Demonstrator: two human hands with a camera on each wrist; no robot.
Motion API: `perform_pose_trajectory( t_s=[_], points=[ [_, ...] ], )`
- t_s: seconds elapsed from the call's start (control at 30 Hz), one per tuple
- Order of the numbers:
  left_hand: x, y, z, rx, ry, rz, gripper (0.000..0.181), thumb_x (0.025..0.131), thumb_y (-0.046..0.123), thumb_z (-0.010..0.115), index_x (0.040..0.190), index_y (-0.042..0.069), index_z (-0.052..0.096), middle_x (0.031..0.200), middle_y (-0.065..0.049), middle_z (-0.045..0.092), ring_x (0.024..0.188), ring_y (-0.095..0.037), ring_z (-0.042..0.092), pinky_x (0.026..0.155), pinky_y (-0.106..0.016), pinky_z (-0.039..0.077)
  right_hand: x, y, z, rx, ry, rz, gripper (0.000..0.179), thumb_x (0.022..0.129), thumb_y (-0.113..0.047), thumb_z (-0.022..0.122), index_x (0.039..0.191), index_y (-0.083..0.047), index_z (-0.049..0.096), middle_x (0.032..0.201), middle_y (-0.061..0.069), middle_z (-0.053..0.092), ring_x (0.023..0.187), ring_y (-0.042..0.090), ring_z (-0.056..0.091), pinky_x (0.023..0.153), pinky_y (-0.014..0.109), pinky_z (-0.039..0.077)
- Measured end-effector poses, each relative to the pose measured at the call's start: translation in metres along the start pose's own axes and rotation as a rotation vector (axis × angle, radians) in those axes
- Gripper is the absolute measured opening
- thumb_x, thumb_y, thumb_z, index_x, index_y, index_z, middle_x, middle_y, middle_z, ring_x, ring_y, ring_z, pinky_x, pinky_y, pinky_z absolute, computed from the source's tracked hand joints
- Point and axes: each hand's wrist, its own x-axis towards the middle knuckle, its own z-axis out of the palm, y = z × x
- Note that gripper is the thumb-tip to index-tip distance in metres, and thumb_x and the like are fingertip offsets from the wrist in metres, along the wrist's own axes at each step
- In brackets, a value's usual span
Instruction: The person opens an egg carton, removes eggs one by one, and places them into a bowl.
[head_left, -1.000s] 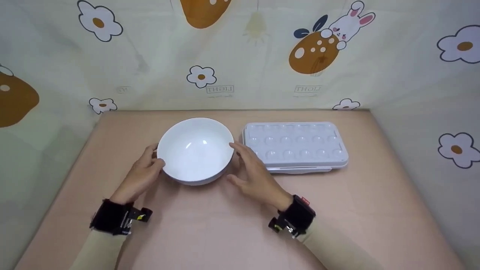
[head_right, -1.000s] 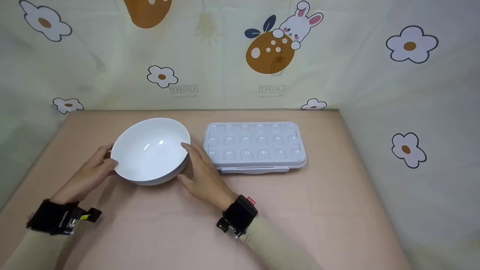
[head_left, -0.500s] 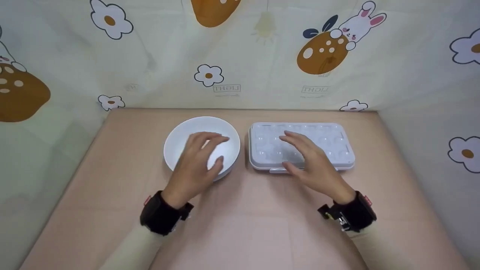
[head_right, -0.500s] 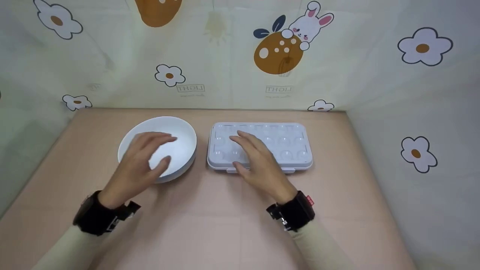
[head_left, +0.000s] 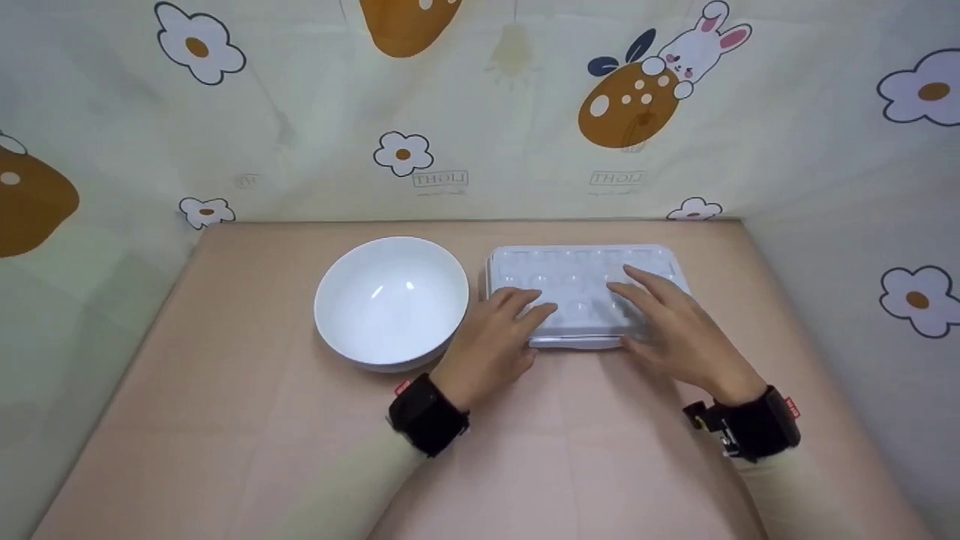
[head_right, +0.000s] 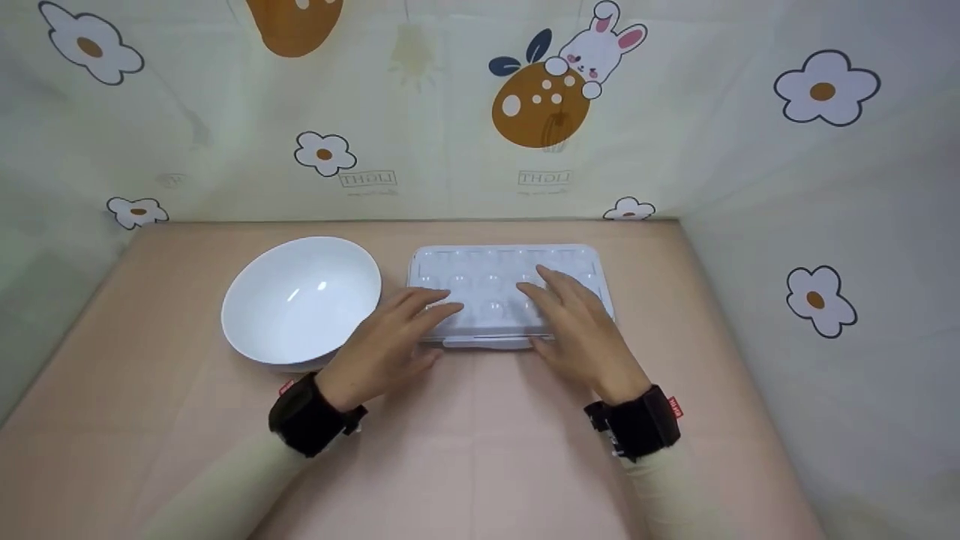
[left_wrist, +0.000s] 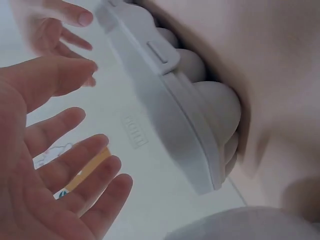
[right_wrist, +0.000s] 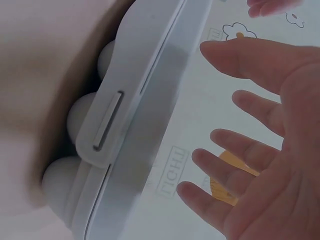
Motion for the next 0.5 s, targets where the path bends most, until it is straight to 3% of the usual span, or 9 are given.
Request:
perform_pose_trajectory(
  t_s=[0.3, 0.5],
  points=[
    [0.005, 0.001, 0.03, 0.132, -0.106, -0.043, 0.074, 0.087, 0.022, 0.089, 0.153, 0.02, 0.057, 0.158, -0.009, 0.054, 0.145, -0.03, 0.051, 0.12, -0.045, 0.043, -0.005, 0.009, 0.007, -0.089, -0.073, 0.075, 0.082, 0.073, -0.002, 0.093, 0.148, -0.01, 0.06, 0.159, 0.024, 0.047, 0.142, 0.048, 0.049, 0.113, 0.067, 0.042],
    [0.009, 0.006, 0.044, 0.253, -0.077, -0.05, 0.067, 0.09, 0.02, 0.086, 0.151, 0.022, 0.058, 0.153, -0.009, 0.059, 0.142, -0.03, 0.054, 0.119, -0.046, 0.043, -0.007, 0.011, 0.017, -0.155, -0.119, 0.13, 0.085, 0.073, 0.0, 0.093, 0.15, -0.013, 0.059, 0.158, 0.025, 0.048, 0.141, 0.05, 0.049, 0.111, 0.068, 0.044]
  ],
)
